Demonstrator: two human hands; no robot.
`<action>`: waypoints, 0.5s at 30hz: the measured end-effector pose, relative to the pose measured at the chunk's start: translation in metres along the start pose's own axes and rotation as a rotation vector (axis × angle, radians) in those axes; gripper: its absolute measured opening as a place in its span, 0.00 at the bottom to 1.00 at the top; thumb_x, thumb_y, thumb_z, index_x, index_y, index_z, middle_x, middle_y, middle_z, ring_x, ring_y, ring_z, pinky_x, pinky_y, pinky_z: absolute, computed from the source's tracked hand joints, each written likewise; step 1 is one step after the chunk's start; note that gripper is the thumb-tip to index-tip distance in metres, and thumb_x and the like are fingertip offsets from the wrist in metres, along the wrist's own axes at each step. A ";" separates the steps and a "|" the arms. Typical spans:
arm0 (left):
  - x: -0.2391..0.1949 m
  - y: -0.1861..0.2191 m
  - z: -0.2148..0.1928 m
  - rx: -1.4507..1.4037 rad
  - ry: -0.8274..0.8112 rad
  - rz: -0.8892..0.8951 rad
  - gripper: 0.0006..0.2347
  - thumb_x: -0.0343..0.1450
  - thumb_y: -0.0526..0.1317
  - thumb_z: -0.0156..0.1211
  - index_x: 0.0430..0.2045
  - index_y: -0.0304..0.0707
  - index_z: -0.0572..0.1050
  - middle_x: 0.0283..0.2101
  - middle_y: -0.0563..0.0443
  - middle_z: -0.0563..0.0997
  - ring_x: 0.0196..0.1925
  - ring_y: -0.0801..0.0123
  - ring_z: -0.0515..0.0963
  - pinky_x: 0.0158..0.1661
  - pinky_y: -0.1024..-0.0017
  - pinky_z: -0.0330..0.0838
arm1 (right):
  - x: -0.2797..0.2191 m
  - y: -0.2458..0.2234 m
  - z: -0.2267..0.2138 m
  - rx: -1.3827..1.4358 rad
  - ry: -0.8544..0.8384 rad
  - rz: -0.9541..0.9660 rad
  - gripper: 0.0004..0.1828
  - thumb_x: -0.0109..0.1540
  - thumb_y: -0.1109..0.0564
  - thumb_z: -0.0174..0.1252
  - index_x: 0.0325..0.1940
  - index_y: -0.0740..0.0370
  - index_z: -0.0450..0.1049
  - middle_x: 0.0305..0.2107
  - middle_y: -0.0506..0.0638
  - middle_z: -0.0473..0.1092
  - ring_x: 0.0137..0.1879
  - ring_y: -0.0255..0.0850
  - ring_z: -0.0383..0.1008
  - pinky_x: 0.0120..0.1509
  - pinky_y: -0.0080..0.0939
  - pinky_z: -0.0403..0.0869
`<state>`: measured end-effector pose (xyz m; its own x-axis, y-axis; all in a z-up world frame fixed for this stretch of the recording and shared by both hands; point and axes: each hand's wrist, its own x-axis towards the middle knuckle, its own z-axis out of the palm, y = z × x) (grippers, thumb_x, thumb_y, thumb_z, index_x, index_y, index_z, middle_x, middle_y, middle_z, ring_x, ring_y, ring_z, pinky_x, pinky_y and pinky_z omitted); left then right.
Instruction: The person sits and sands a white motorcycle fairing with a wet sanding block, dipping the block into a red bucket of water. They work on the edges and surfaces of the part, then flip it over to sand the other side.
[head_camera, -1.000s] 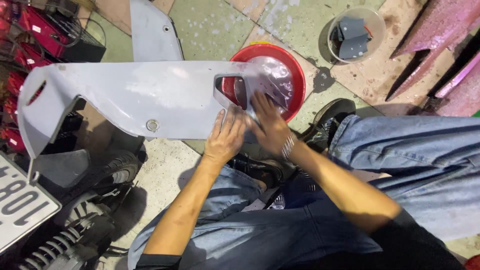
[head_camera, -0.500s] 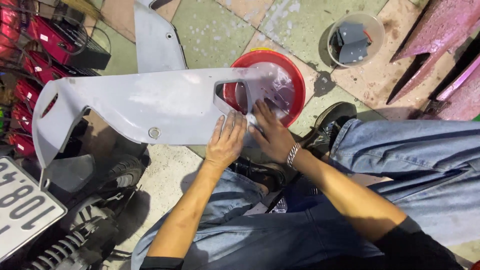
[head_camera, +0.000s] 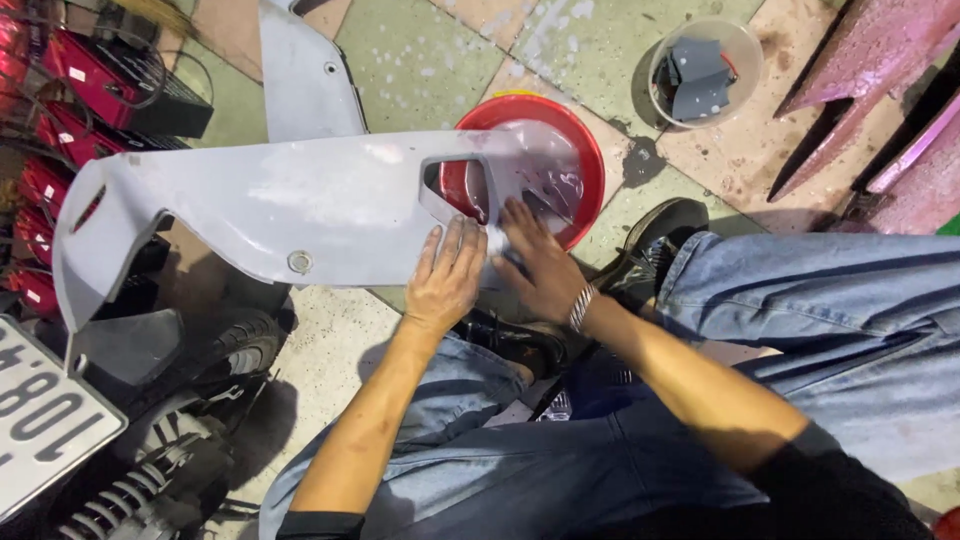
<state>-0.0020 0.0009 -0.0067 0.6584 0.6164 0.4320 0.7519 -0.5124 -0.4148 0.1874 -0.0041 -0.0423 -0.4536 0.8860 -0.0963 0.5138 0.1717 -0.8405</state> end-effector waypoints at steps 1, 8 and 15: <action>-0.001 0.001 0.000 -0.006 -0.003 0.001 0.14 0.78 0.37 0.40 0.45 0.43 0.79 0.49 0.50 0.82 0.58 0.64 0.80 0.64 0.62 0.68 | 0.018 0.012 0.004 0.002 -0.002 0.006 0.38 0.72 0.42 0.42 0.79 0.67 0.47 0.75 0.69 0.45 0.80 0.62 0.41 0.81 0.61 0.46; 0.003 0.002 -0.005 -0.010 0.003 -0.001 0.13 0.78 0.36 0.41 0.44 0.41 0.79 0.50 0.49 0.82 0.58 0.62 0.80 0.64 0.61 0.69 | 0.052 0.033 0.012 -0.028 0.073 -0.015 0.41 0.72 0.35 0.39 0.78 0.69 0.51 0.73 0.71 0.50 0.78 0.65 0.48 0.79 0.65 0.50; -0.006 0.000 0.002 -0.017 -0.022 -0.009 0.13 0.78 0.37 0.42 0.46 0.43 0.78 0.51 0.50 0.81 0.59 0.63 0.79 0.65 0.61 0.67 | 0.027 0.020 0.014 -0.079 0.071 -0.074 0.37 0.72 0.45 0.45 0.79 0.69 0.48 0.71 0.74 0.52 0.77 0.67 0.51 0.75 0.70 0.57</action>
<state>-0.0056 -0.0017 -0.0108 0.6505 0.6340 0.4181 0.7586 -0.5167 -0.3968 0.1749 0.0175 -0.0689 -0.4411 0.8975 0.0048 0.5379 0.2687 -0.7990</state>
